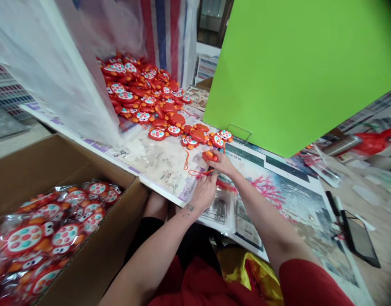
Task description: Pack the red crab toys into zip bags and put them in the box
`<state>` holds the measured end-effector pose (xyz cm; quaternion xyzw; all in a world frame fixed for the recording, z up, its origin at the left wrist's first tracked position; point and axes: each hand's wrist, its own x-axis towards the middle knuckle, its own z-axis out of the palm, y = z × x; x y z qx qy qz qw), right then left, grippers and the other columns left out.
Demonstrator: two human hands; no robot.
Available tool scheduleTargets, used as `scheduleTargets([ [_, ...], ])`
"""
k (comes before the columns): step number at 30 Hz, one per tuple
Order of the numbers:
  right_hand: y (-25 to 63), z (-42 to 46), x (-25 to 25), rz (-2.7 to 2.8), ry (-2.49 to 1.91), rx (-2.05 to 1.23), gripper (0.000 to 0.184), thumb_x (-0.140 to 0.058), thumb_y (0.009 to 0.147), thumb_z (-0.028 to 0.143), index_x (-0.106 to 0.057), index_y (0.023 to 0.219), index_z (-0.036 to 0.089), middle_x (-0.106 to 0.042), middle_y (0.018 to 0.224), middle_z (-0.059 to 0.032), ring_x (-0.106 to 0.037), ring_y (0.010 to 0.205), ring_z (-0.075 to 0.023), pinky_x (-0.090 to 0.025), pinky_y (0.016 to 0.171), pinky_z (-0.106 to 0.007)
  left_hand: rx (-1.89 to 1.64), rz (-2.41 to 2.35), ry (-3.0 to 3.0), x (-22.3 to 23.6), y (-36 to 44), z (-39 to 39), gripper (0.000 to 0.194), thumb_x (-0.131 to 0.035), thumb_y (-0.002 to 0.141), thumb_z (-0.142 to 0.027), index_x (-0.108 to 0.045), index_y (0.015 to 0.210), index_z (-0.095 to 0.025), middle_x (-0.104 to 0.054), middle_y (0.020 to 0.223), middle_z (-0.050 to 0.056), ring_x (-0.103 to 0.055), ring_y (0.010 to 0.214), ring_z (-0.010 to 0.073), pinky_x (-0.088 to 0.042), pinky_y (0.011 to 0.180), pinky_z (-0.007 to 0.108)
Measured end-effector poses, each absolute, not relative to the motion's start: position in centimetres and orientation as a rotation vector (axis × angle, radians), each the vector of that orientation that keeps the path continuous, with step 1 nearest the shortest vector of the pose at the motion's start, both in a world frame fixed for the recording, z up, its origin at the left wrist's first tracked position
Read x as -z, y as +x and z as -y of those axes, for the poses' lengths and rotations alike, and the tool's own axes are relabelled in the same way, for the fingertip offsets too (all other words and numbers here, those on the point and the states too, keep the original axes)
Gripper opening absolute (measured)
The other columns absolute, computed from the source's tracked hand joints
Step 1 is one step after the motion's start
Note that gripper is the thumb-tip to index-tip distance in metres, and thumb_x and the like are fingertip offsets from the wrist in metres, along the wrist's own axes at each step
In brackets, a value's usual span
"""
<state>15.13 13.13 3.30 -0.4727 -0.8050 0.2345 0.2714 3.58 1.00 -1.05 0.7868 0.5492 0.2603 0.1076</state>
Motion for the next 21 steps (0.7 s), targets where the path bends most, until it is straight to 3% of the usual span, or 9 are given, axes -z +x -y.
scheduleTargets([
  [3,17.1,-11.7,-2.8,1.747,-1.194,-0.884,0.035,-0.069,0.073,0.043,-0.068,0.096,0.018,-0.07,0.088,-0.0024,-0.063,0.079,-0.0195,-0.051,0.076,-0.032,-0.874,-1.662,2.096,0.9,3.6,-1.2,0.067,-0.052,0.095,-0.025,-0.02,0.152,-0.007,-0.06,0.132,0.02,-0.056,0.123,0.0289,-0.045,0.1,0.041],
  [5,18.0,-10.2,-2.8,1.449,-1.151,-1.009,0.036,-0.072,0.072,0.047,-0.066,0.093,0.019,-0.068,0.085,-0.0014,-0.062,0.075,-0.0174,-0.052,0.074,-0.031,-0.868,-1.659,2.054,0.7,3.4,-1.3,0.073,-0.053,0.095,-0.028,-0.016,0.154,-0.006,-0.062,0.13,0.02,-0.057,0.121,0.0296,-0.046,0.098,0.041],
  [8,18.7,-8.0,-3.4,1.177,-1.062,-1.118,0.038,-0.075,0.07,0.047,-0.062,0.096,0.023,-0.067,0.089,-0.0001,-0.063,0.074,-0.0156,-0.054,0.072,-0.03,-0.805,-1.632,2.155,0.6,3.2,-1.3,0.058,-0.054,0.095,-0.03,-0.037,0.147,-0.011,-0.067,0.12,0.016,-0.059,0.115,0.0302,-0.045,0.098,0.044],
  [12,19.0,-6.8,-3.6,1.158,-1.023,-1.135,0.055,-0.078,0.064,0.04,-0.054,0.112,0.029,-0.066,0.101,0.0008,-0.064,0.079,-0.0154,-0.056,0.069,-0.029,-0.719,-1.54,2.334,0.6,3.0,-1.1,0.027,-0.051,0.096,-0.026,-0.064,0.119,-0.02,-0.067,0.11,0.01,-0.056,0.111,0.0278,-0.043,0.098,0.044],
  [16,19.0,-6.8,-2.4,1.208,-1.102,-1.077,0.055,-0.077,0.066,0.037,-0.054,0.115,0.026,-0.065,0.099,0.0005,-0.062,0.078,-0.0146,-0.054,0.069,-0.027,-0.708,-1.446,2.479,0.7,3.0,-0.9,0.023,-0.045,0.1,-0.027,-0.067,0.106,-0.021,-0.064,0.105,0.007,-0.053,0.106,0.0243,-0.041,0.097,0.041],
  [21,19.5,-6.1,-1.2,1.37,-1.256,-1.107,0.047,-0.076,0.068,0.044,-0.058,0.105,0.021,-0.064,0.078,0.0031,-0.057,0.062,-0.0129,-0.048,0.059,-0.025,-0.765,-1.569,2.452,0.6,3.2,-0.7,0.022,-0.045,0.1,-0.03,-0.064,0.103,-0.02,-0.063,0.105,0.008,-0.052,0.105,0.0247,-0.041,0.094,0.042],
])
